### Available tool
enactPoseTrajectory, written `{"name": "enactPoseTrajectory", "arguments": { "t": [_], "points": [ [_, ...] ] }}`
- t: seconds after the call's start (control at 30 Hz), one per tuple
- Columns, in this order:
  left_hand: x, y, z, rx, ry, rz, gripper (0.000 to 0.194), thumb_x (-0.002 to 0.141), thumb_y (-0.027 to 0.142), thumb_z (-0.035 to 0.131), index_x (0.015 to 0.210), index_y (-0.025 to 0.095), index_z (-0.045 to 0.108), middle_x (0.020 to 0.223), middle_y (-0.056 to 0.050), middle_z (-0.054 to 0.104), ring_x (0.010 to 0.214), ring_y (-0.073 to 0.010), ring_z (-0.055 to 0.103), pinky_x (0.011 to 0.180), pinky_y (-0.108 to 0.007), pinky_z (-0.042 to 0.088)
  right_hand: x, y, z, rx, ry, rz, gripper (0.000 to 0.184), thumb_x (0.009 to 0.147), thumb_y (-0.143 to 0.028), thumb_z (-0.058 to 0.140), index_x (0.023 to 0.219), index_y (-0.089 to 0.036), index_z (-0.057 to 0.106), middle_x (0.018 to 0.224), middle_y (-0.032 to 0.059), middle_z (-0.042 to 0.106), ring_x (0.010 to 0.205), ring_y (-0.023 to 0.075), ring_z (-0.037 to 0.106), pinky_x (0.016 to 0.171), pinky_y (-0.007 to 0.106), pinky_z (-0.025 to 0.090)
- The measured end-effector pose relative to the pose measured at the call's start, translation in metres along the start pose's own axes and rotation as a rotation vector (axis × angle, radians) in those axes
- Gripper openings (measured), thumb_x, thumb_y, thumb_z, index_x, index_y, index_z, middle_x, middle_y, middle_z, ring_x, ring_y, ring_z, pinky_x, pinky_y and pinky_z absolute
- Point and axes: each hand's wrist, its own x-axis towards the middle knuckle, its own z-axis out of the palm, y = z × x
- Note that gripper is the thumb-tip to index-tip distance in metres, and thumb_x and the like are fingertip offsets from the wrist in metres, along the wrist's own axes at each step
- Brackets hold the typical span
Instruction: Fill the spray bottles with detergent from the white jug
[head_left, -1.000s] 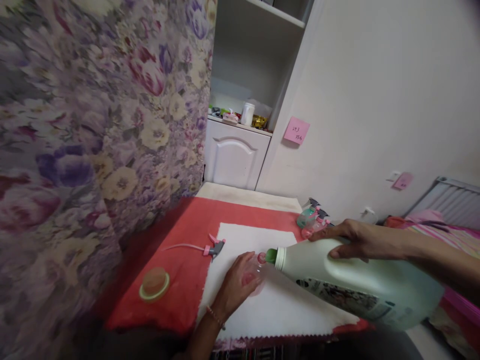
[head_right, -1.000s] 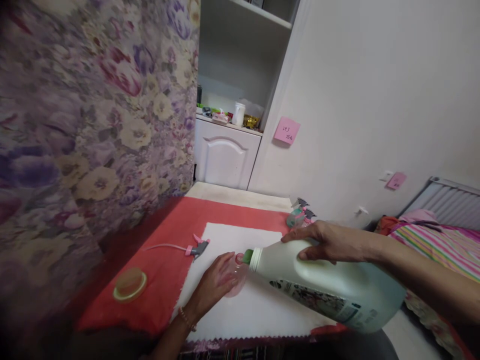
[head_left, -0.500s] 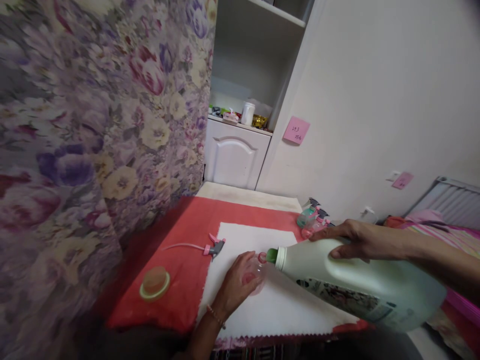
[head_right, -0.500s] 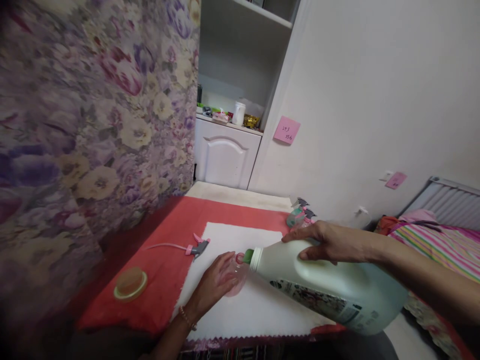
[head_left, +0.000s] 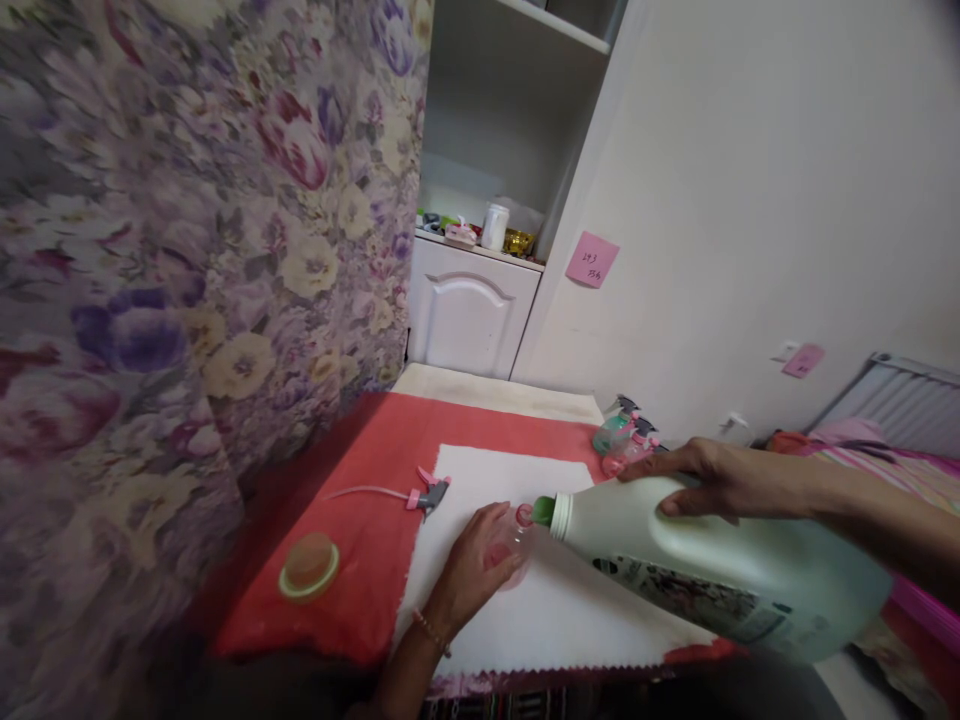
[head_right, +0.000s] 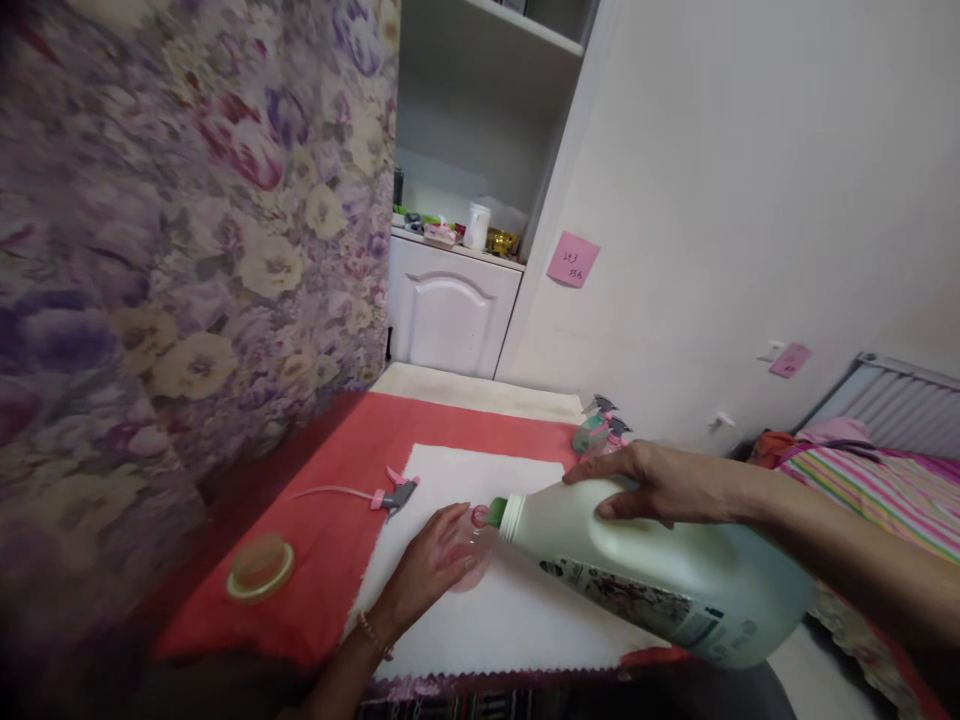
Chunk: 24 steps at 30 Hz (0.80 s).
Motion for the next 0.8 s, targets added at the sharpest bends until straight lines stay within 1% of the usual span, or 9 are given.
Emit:
{"name": "enactPoseTrajectory", "arguments": {
  "t": [0.2,0.43,0.63,0.8],
  "points": [
    [-0.0004,0.0038,-0.0011,0.006,-0.008,-0.011,0.059,0.074,0.028,0.071,0.13,0.022,0.053,0.138,-0.012,0.054,0.131,-0.0309,0.047,0.109,-0.046,0.039,-0.001,-0.0014,-0.0005,0.007,-0.01,0.0,0.046,0.089,-0.039,0.058,0.135,-0.03,0.054,0.099,0.0028,0.068,0.051,0.0077,0.052,0.044,0.019,0.043],
    [-0.0005,0.0035,-0.0009,0.02,-0.009,-0.012,0.059,0.075,0.026,0.07,0.131,0.022,0.052,0.137,-0.012,0.054,0.131,-0.0304,0.047,0.109,-0.046,0.039,-0.0017,-0.0021,0.0002,0.039,0.001,-0.007,0.048,0.088,-0.04,0.059,0.135,-0.03,0.055,0.104,0.0042,0.068,0.054,0.0086,0.054,0.044,0.019,0.044],
    [0.0007,-0.0033,-0.0015,0.025,-0.033,0.015,0.057,0.078,0.023,0.066,0.133,0.022,0.048,0.14,-0.012,0.051,0.132,-0.0269,0.046,0.111,-0.045,0.037,-0.0021,-0.0032,-0.0003,0.046,-0.006,0.013,0.049,0.088,-0.04,0.059,0.136,-0.03,0.054,0.096,0.0035,0.067,0.056,0.009,0.053,0.043,0.017,0.042],
    [0.0003,0.0004,-0.0017,0.011,-0.029,0.007,0.057,0.078,0.025,0.068,0.131,0.021,0.05,0.139,-0.013,0.052,0.132,-0.0288,0.047,0.111,-0.046,0.037,-0.0014,-0.0037,-0.001,0.051,-0.02,0.013,0.048,0.088,-0.04,0.059,0.135,-0.029,0.054,0.097,0.0033,0.067,0.054,0.0078,0.052,0.043,0.017,0.042]
  ]
}}
